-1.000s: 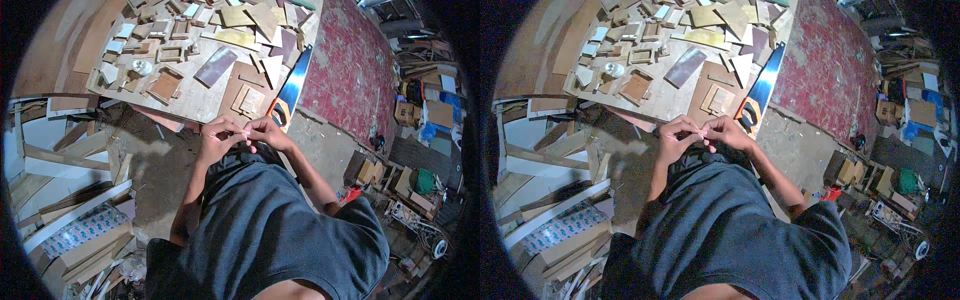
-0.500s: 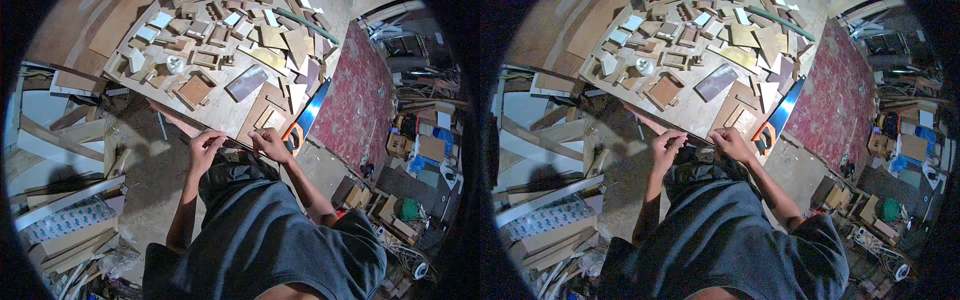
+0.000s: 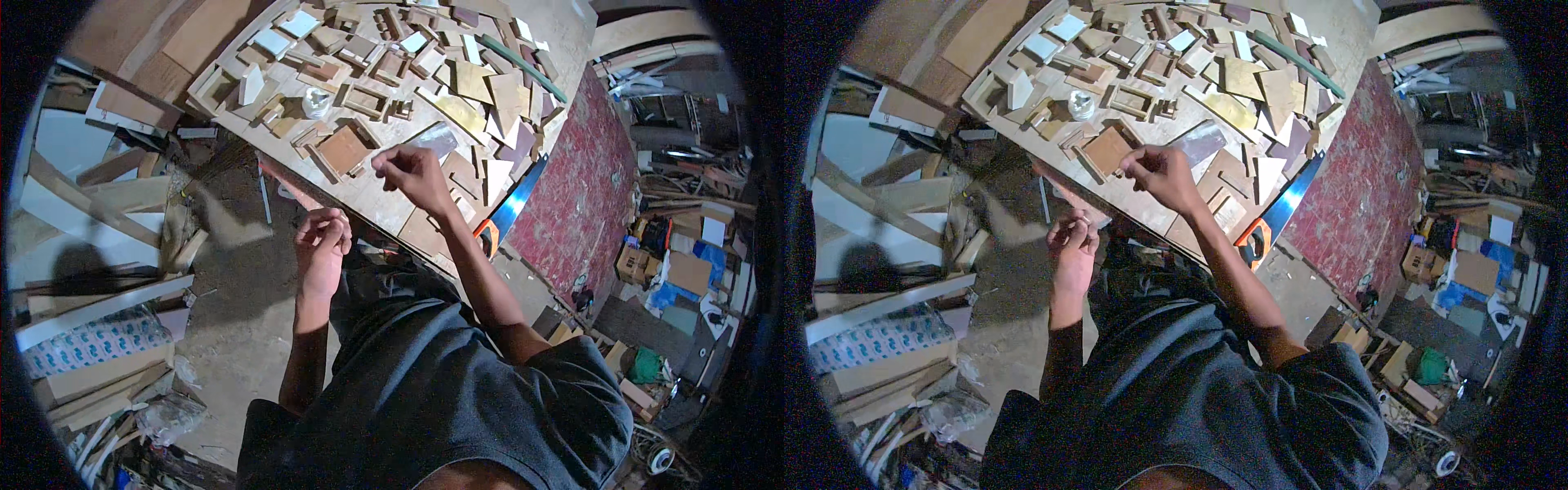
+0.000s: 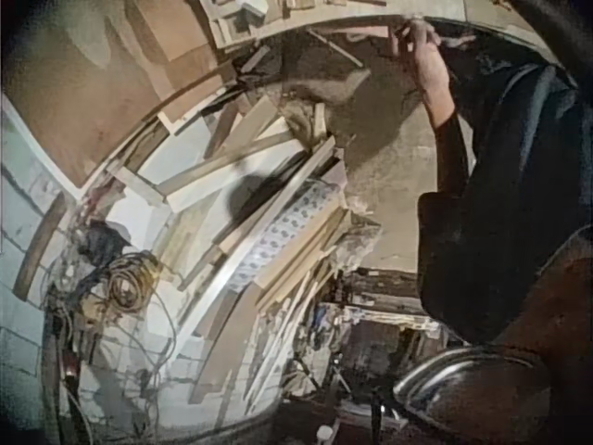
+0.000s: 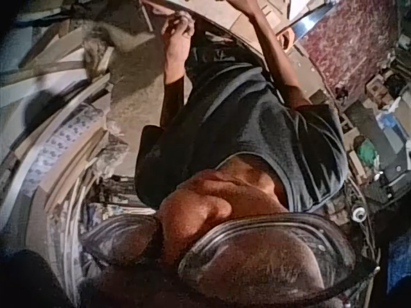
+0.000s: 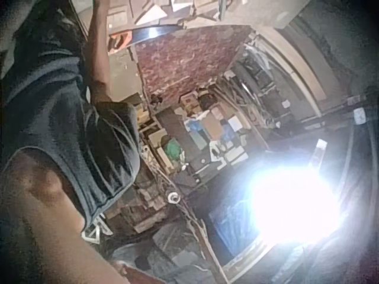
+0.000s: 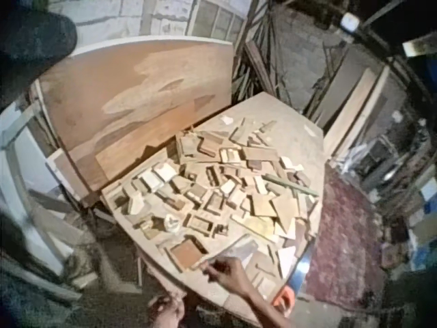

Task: Measuring and cutting a small piece of wood using a hand saw on a workbench.

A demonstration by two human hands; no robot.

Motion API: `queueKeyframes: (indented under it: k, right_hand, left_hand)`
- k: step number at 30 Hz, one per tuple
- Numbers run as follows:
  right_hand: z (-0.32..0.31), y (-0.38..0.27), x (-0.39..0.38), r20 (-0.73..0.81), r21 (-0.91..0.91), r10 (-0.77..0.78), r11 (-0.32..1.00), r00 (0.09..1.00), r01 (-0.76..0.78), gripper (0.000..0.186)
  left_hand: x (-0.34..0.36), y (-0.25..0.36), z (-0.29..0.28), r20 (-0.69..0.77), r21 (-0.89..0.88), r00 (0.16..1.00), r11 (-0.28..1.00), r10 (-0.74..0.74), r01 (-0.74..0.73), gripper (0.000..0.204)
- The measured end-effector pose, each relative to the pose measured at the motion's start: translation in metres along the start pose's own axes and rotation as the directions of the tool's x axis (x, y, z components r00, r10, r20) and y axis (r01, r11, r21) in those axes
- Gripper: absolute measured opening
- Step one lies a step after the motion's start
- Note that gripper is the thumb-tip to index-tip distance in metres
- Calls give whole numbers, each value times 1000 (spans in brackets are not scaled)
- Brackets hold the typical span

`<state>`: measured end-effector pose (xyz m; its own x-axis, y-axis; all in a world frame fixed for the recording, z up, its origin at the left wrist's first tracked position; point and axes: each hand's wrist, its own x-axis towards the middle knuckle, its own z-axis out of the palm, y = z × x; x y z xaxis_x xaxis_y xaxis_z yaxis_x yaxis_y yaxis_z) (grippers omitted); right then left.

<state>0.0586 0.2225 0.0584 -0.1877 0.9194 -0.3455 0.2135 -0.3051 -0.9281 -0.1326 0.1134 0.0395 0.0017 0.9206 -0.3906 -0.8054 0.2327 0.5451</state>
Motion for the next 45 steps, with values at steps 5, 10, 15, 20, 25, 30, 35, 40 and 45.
queueKeyframes:
  k: [5,10,15,20,25,30,35,40,45]
  right_hand:
    - [22,-3,69,-51,-191,-163,970,985,150,20]
    - [56,16,163,-146,-736,-505,630,851,247,48]
    - [65,43,193,-146,-811,-483,558,864,175,47]
    - [62,62,207,-128,-771,-294,631,947,91,23]
    - [62,62,211,-224,-728,-290,685,930,38,21]
    - [63,51,211,-203,-782,-303,622,931,32,23]
    - [51,31,189,-167,-800,-316,597,934,59,20]
    - [-2,21,124,-287,-453,-302,879,909,149,23]
    - [-29,-47,-17,-173,118,-217,964,961,239,23]
  left_hand:
    - [-4,28,8,133,-204,986,976,105,-76,14]
    - [-12,48,15,196,-45,956,976,218,-214,15]
    - [-17,61,9,304,80,899,931,316,-355,13]
    - [-21,69,8,344,157,875,898,340,-410,12]
    - [-26,70,7,320,227,885,879,340,-419,15]
    - [-29,71,7,320,292,886,855,334,-428,14]
    - [-37,74,10,286,291,897,861,337,-416,13]
    - [-40,74,19,227,330,914,857,335,-396,13]
    - [-35,77,19,267,399,870,775,414,-491,14]
